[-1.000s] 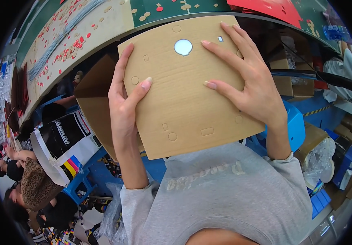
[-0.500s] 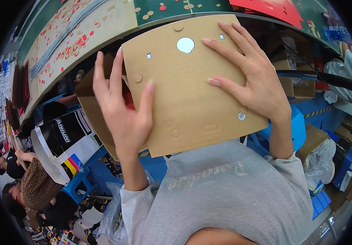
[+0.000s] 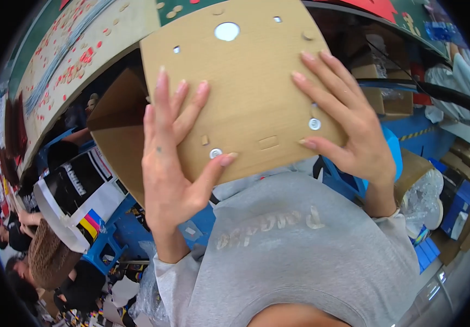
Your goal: Assembling a light fixture component by threading wire through a cardboard base and attaching it to a circular LED module.
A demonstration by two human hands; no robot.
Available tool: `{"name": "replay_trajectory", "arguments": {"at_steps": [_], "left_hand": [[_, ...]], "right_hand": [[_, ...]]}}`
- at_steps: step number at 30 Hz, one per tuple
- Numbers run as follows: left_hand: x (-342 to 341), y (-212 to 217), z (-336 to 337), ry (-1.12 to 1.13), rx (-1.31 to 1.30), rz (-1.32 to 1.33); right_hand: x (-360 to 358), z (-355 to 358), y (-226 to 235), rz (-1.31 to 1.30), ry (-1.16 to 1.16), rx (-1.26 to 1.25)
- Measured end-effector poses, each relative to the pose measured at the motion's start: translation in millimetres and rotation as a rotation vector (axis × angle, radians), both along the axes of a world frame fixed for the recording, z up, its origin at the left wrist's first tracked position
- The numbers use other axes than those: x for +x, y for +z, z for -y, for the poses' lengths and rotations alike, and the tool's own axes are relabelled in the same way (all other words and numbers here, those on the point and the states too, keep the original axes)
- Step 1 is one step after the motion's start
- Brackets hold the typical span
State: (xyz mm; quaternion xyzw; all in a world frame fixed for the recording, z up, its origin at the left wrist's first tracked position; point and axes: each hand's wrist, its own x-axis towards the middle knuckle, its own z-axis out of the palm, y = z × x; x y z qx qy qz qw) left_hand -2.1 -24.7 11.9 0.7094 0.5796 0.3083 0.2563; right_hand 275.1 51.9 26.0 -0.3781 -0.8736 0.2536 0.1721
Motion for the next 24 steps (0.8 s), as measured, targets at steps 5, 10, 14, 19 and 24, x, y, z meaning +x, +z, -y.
{"name": "replay_trajectory", "arguments": {"at_steps": [5,10,14,19,24], "left_hand": [[3,8,-3,0.086,-0.074,0.155],[11,4,-3,0.184,-0.018,0.168],[10,0,-4,0.243,0.029,0.105],[1,2,-1,0.145,-0.017,0.191],[13,22,2,-0.07,0.057,-0.237]], "right_hand": [[5,-4,-10,-0.104,0.02,0.002],[8,-4,-7,-0.129,0.006,-0.023],[4,-2,-10,-0.168,-0.005,0.042],[7,3,-7,-0.199,-0.04,0.178],[-2,5,7,-0.228,-0.089,0.178]]}}
